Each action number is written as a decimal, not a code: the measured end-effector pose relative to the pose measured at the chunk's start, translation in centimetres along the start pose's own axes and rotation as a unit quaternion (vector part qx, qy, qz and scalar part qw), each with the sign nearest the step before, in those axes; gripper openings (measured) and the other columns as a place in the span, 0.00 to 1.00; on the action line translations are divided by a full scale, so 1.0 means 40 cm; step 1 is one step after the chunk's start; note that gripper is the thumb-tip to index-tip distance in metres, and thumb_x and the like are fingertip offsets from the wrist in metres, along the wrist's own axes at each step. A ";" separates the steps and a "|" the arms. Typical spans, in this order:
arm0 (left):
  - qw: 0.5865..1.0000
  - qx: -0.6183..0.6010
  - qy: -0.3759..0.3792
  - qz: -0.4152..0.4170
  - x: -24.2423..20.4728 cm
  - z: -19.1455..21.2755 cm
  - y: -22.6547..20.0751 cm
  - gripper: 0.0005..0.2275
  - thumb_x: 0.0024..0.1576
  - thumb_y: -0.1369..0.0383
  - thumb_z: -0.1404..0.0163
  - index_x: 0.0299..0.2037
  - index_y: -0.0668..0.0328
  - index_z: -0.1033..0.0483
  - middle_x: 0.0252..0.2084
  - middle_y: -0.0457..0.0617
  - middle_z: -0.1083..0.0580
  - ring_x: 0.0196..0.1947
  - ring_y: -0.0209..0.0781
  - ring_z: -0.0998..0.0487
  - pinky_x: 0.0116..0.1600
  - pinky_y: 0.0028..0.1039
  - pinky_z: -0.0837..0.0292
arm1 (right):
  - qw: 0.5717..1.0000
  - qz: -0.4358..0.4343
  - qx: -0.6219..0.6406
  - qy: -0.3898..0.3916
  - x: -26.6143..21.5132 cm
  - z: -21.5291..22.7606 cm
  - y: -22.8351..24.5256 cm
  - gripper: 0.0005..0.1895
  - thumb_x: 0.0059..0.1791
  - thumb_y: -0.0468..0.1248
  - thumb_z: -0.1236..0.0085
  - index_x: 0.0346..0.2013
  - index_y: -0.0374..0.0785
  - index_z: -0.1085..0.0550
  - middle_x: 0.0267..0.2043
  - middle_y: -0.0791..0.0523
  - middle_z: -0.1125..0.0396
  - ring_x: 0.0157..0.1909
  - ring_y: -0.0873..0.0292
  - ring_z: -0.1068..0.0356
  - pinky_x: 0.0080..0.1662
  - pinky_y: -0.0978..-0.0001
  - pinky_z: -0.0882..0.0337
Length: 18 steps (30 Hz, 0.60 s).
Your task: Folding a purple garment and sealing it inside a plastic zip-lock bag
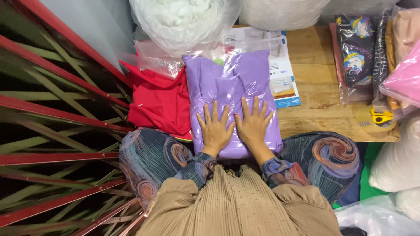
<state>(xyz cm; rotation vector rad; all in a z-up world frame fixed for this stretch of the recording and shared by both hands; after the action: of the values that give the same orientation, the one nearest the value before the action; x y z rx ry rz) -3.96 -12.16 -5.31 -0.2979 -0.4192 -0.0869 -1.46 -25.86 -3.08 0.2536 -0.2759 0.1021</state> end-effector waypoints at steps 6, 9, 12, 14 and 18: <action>1.000 0.001 0.009 0.000 0.011 -0.019 0.003 0.32 0.56 0.48 0.52 0.73 0.36 0.43 0.76 0.59 0.46 0.74 0.73 0.50 0.67 0.74 0.58 | 1.000 -0.003 -0.022 -0.002 0.004 -0.053 -0.016 0.33 0.53 0.58 0.54 0.73 0.57 0.40 0.74 0.44 0.48 0.74 0.29 0.55 0.64 0.22 0.58; 0.987 -0.056 0.145 0.040 0.034 0.062 -0.020 0.31 0.56 0.50 0.49 0.71 0.43 0.37 0.75 0.64 0.46 0.74 0.74 0.52 0.69 0.72 0.63 | 0.993 -0.037 0.053 0.103 0.014 -0.052 -0.052 0.32 0.54 0.59 0.54 0.73 0.60 0.40 0.75 0.45 0.48 0.75 0.29 0.56 0.65 0.21 0.57; 0.980 -0.050 0.190 -0.023 0.019 0.166 -0.063 0.38 0.50 0.44 0.45 0.71 0.42 0.39 0.76 0.63 0.48 0.75 0.73 0.54 0.69 0.73 0.64 | 0.986 -0.050 0.108 0.118 0.027 0.069 -0.046 0.33 0.54 0.52 0.50 0.74 0.55 0.42 0.76 0.42 0.52 0.75 0.25 0.60 0.65 0.19 0.57; 0.972 -0.035 0.231 -0.028 -0.014 0.208 -0.069 0.43 0.45 0.42 0.41 0.73 0.42 0.42 0.77 0.63 0.50 0.76 0.73 0.56 0.69 0.73 0.64 | 0.989 -0.037 0.084 0.117 -0.017 0.115 -0.013 0.32 0.54 0.52 0.50 0.73 0.55 0.41 0.76 0.42 0.52 0.75 0.25 0.60 0.64 0.18 0.57; 0.957 0.009 0.284 -0.055 -0.049 0.134 -0.003 0.55 0.34 0.38 0.36 0.75 0.36 0.48 0.79 0.59 0.56 0.76 0.70 0.58 0.70 0.72 0.63 | 0.989 0.015 -0.030 0.146 -0.073 0.025 -0.036 0.37 0.53 0.60 0.55 0.75 0.61 0.47 0.78 0.47 0.55 0.76 0.27 0.61 0.63 0.14 0.60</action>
<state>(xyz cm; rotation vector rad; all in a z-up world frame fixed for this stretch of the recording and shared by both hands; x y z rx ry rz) -7.83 -10.61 -1.42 -0.2186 0.1354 -0.2699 -4.31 -27.71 -3.29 0.1708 0.0094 0.1582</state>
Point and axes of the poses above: each hand's wrist, its own x-axis towards the middle knuckle, its own z-axis out of the back of the hand, y = z × x, the point moved 5 cm from there along x, towards the middle knuckle
